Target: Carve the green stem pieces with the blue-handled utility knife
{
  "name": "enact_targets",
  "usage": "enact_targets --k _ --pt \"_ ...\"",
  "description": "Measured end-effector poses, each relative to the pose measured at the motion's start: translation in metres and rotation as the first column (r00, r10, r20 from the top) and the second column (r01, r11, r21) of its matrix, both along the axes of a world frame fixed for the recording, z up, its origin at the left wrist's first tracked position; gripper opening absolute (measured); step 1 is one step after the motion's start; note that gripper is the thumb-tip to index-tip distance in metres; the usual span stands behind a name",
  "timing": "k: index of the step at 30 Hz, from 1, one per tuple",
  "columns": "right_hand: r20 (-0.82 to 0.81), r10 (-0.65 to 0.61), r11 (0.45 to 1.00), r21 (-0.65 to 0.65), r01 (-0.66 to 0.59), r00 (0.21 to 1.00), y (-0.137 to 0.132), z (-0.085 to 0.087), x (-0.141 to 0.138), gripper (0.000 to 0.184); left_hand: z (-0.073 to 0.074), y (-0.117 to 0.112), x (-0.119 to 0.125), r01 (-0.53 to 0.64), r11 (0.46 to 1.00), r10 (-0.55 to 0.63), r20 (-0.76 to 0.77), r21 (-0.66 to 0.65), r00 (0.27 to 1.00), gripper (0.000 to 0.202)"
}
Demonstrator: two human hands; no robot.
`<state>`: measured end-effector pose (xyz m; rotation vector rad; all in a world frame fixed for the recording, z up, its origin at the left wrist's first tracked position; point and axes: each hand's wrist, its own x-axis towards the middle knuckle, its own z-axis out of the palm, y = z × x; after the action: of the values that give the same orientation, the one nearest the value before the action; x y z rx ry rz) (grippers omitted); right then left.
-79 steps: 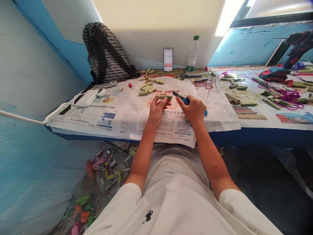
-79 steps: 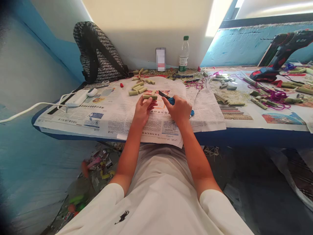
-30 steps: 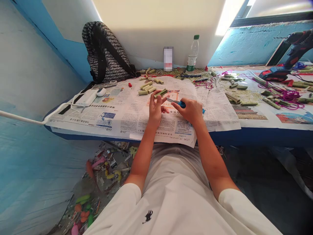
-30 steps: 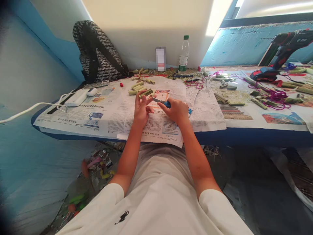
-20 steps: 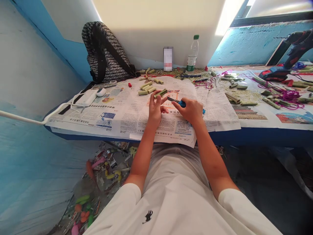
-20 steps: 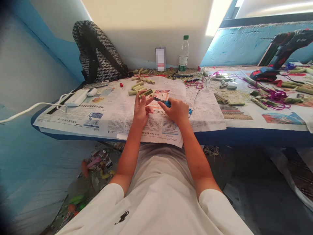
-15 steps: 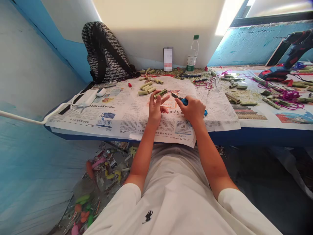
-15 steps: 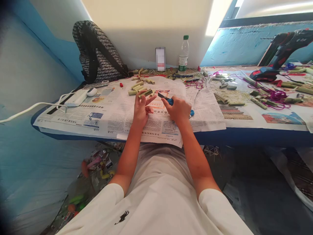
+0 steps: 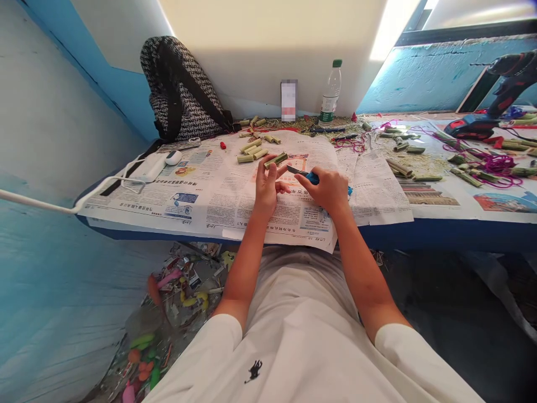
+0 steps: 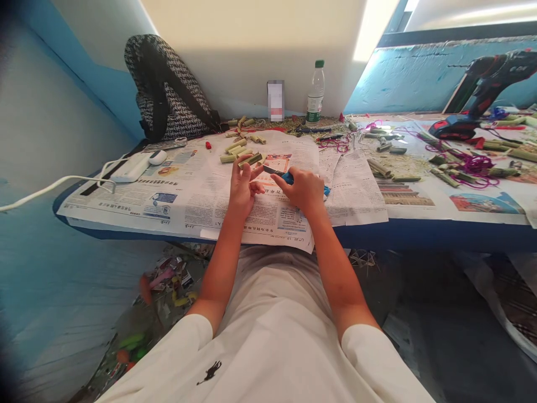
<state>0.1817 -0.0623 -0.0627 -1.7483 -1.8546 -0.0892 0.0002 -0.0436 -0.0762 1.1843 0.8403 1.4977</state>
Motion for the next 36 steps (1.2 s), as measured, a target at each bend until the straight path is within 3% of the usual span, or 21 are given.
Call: enact_targets --k 7,13,18,20,26,36 --pt "-0.03 -0.115 0.993 0.002 0.115 0.993 0.0008 0.0002 0.0001 0.066 0.0018 -0.0019 -0.0007 0.031 0.999 -0.031 0.002 -0.014 1.0 0.066" --pt "0.005 0.023 1.0 0.004 -0.023 1.0 0.0013 -0.0025 0.0012 0.064 0.0019 -0.0014 -0.0006 0.033 0.999 -0.033 0.017 -0.019 0.999 0.071" --pt "0.009 0.046 0.999 0.005 -0.046 0.999 0.0033 -0.0044 0.0012 0.063 0.003 -0.0021 -0.0012 0.052 0.998 -0.051 0.031 -0.024 0.998 0.065" --pt "0.004 0.016 1.0 -0.01 -0.016 1.0 0.0035 -0.0034 0.0004 0.064 0.0029 -0.0018 -0.0011 0.048 0.998 -0.047 0.025 -0.031 0.999 0.063" --pt "-0.128 -0.253 0.965 0.038 0.26 0.959 0.0024 0.0008 -0.0021 0.069 0.0014 -0.0003 0.0001 0.028 0.999 -0.028 0.015 -0.038 0.999 0.066" --pt "-0.114 -0.23 0.972 0.024 0.234 0.966 0.0009 0.0005 -0.0017 0.07 -0.0067 0.0078 -0.0013 0.041 0.996 -0.042 0.007 0.077 0.999 0.059"
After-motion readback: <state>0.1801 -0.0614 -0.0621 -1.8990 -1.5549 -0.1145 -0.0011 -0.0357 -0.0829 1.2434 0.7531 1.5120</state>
